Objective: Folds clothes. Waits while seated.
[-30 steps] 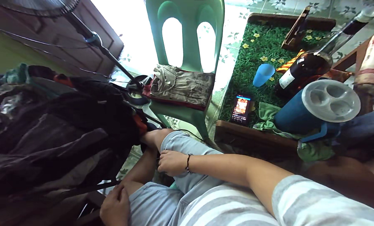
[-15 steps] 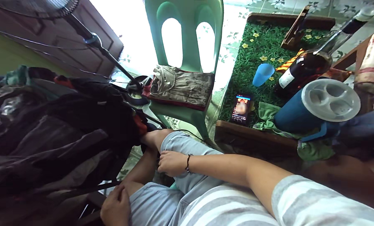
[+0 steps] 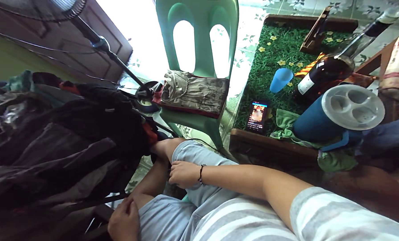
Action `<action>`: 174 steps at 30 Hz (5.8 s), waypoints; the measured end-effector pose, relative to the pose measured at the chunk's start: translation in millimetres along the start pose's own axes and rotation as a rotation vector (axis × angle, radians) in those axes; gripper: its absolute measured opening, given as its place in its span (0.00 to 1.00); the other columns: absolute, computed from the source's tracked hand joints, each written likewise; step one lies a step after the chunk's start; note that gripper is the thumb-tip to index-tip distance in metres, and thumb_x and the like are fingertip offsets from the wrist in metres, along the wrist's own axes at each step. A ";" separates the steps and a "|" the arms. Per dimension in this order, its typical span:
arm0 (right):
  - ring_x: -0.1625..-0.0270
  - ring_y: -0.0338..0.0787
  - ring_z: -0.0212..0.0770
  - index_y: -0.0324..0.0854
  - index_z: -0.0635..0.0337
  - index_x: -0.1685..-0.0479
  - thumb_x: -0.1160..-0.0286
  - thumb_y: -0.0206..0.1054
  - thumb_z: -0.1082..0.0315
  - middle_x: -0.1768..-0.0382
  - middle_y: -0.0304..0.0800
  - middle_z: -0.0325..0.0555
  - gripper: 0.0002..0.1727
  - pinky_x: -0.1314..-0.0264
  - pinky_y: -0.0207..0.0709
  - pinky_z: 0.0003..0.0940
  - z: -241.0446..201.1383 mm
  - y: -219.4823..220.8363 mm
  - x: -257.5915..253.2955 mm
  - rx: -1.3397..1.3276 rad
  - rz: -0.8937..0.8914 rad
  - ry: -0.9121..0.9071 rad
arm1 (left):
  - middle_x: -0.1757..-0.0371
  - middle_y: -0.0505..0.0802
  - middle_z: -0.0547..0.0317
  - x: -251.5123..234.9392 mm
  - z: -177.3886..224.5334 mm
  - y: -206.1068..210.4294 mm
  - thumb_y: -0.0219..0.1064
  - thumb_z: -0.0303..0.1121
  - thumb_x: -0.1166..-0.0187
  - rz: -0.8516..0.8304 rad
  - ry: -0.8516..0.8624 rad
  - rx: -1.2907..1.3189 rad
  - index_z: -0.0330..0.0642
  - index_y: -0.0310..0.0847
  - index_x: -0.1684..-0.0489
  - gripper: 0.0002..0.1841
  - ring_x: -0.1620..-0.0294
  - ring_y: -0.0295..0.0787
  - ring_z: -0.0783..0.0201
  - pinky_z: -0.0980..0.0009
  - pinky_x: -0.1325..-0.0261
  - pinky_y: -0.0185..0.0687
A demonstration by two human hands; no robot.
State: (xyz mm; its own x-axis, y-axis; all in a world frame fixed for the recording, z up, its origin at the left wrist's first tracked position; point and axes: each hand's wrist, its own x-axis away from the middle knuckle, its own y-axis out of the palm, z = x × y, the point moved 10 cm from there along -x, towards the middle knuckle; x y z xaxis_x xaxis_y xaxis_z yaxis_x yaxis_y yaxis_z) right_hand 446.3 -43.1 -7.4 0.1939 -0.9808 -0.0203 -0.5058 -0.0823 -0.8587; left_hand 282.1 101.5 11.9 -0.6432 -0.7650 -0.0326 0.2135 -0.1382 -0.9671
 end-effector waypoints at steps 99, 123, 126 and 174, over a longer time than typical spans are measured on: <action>0.35 0.85 0.55 0.91 0.58 0.53 0.25 0.67 0.70 0.52 0.93 0.50 0.09 0.15 0.57 0.58 -1.9 -0.5 0.7 -0.004 -0.005 0.001 | 0.32 0.90 0.39 1.4 -0.4 -0.9 0.55 0.35 0.13 0.020 -0.007 0.014 0.34 0.89 0.40 0.19 0.26 0.82 0.38 0.35 0.23 0.68; 0.37 0.85 0.54 0.90 0.58 0.55 0.26 0.68 0.69 0.54 0.93 0.50 0.08 0.16 0.59 0.57 -1.9 -0.3 0.7 0.006 0.006 -0.010 | 0.32 0.89 0.39 2.2 1.8 -1.9 0.55 0.35 0.13 0.003 -0.011 0.009 0.35 0.89 0.40 0.18 0.26 0.82 0.37 0.34 0.23 0.67; 0.37 0.86 0.55 0.91 0.58 0.55 0.26 0.68 0.69 0.54 0.93 0.50 0.08 0.17 0.59 0.58 -2.2 -1.2 0.8 0.006 0.010 -0.012 | 0.32 0.90 0.38 1.6 1.3 -2.1 0.56 0.35 0.13 0.012 -0.008 0.009 0.35 0.90 0.40 0.18 0.26 0.82 0.37 0.34 0.23 0.68; 0.23 0.81 0.53 0.90 0.54 0.42 0.23 0.66 0.67 0.40 0.92 0.50 0.14 0.09 0.54 0.55 -10.5 0.5 -3.2 -0.031 -0.064 0.025 | 0.05 0.44 0.36 -173.7 -88.0 -124.3 0.75 0.46 0.23 0.111 -0.457 0.300 0.52 0.81 0.24 0.27 0.11 0.53 0.27 0.33 0.18 0.61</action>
State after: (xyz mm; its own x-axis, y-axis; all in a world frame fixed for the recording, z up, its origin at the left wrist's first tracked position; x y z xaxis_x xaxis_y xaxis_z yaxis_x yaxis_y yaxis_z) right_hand 436.7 -41.8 -2.4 0.2054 -0.9775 0.0470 -0.5191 -0.1496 -0.8415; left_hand 302.6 306.9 115.6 -0.2350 -0.9708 0.0474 0.5044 -0.1635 -0.8479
